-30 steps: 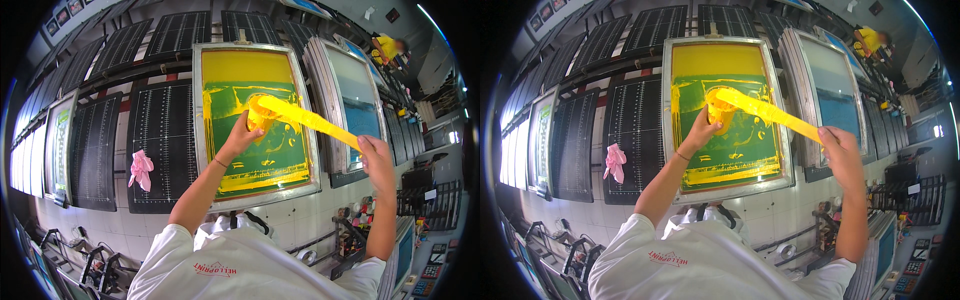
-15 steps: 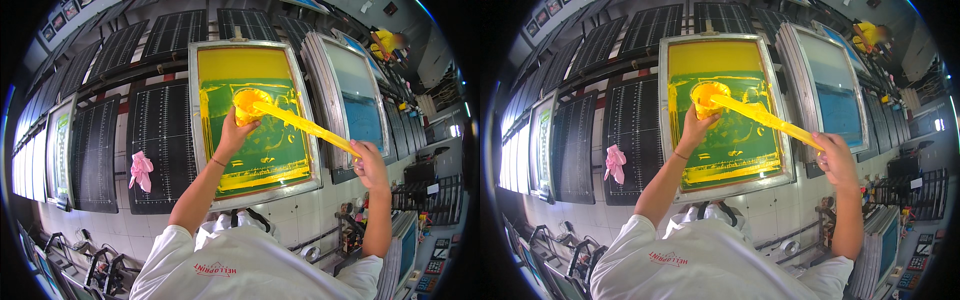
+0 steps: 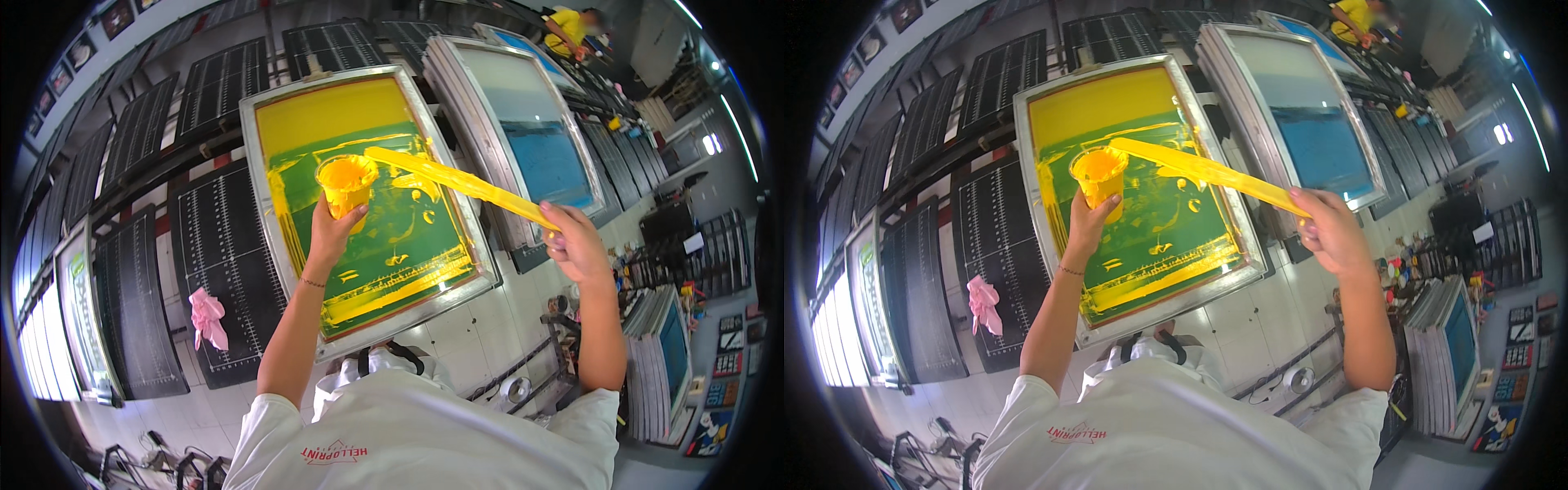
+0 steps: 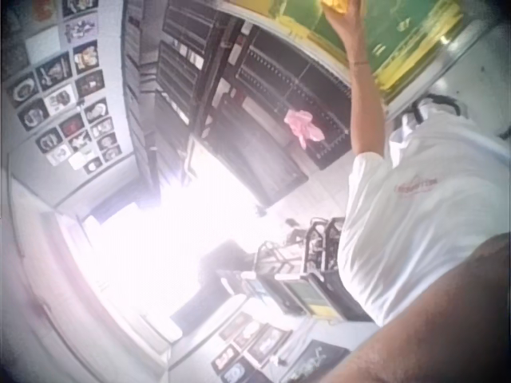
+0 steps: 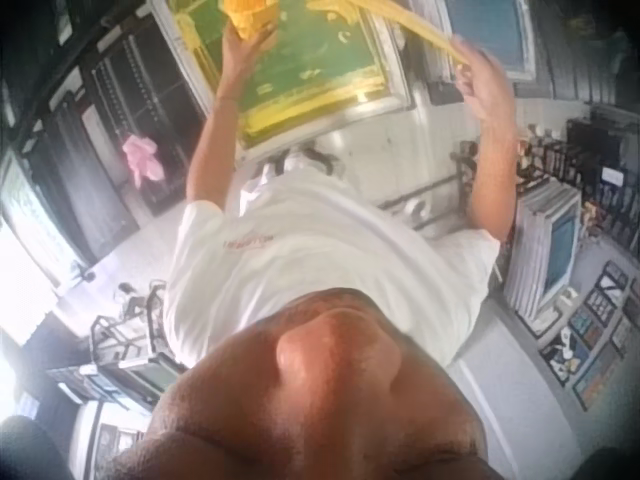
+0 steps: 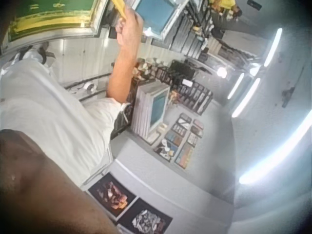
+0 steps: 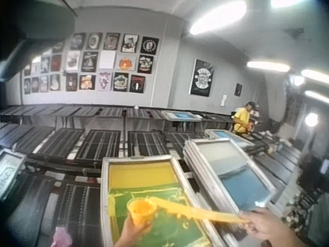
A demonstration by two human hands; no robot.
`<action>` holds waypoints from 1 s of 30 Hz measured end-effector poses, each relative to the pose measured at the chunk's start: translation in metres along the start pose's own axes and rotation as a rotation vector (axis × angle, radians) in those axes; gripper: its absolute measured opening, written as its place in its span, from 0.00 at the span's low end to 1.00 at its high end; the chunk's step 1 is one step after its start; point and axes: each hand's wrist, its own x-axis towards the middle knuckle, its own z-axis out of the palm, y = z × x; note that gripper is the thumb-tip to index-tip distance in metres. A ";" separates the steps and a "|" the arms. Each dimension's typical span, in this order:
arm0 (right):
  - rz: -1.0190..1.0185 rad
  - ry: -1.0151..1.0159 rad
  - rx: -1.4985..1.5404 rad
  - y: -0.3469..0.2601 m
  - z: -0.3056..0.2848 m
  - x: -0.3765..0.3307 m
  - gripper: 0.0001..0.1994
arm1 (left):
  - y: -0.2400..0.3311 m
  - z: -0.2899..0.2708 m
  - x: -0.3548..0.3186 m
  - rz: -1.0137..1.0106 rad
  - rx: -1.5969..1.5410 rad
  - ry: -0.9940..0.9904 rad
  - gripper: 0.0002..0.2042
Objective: The person handles a screen printing frame and a squeegee, then uses a small yellow tool to scrape yellow ink from a cup and spread it across the screen mesh.
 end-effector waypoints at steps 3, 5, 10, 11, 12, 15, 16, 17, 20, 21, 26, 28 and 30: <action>-0.016 -0.041 0.022 0.008 0.001 0.008 0.15 | -0.004 0.006 -0.001 -0.056 0.043 -0.025 0.27; -0.044 -0.004 0.043 0.014 0.008 0.006 0.15 | -0.006 0.011 -0.001 -0.036 0.061 -0.048 0.27; -0.082 -0.016 0.118 0.049 0.024 0.012 0.14 | 0.006 0.014 -0.002 -0.012 0.089 -0.077 0.28; -0.086 -0.014 0.079 0.057 0.024 0.012 0.14 | 0.009 0.014 -0.003 -0.018 0.085 -0.069 0.28; -0.090 -0.010 0.041 0.065 0.024 0.013 0.15 | 0.012 0.014 -0.002 -0.025 0.081 -0.063 0.28; -0.099 0.036 -0.046 0.079 0.016 0.009 0.15 | 0.016 0.007 -0.001 -0.033 0.101 -0.027 0.27; -0.099 0.052 -0.066 0.078 0.012 0.008 0.14 | 0.016 0.002 0.001 -0.035 0.113 -0.014 0.27; -0.093 0.071 -0.087 0.078 0.007 0.005 0.13 | 0.016 -0.003 -0.001 -0.044 0.092 -0.004 0.26; -0.066 0.074 -0.099 0.080 -0.018 -0.001 0.13 | 0.016 -0.018 0.003 -0.018 0.056 0.019 0.23; -0.062 0.056 -0.114 0.081 -0.027 -0.004 0.12 | 0.015 -0.020 0.002 -0.016 0.047 0.021 0.23; 0.018 0.149 -0.019 0.089 -0.054 -0.014 0.15 | 0.009 -0.038 -0.005 -0.002 0.037 0.050 0.21; 0.059 0.211 0.062 0.106 -0.059 -0.012 0.15 | 0.007 -0.045 -0.009 0.007 0.045 0.070 0.20; 0.098 0.270 0.100 0.126 -0.053 -0.008 0.17 | 0.007 -0.050 -0.018 0.030 0.051 0.116 0.20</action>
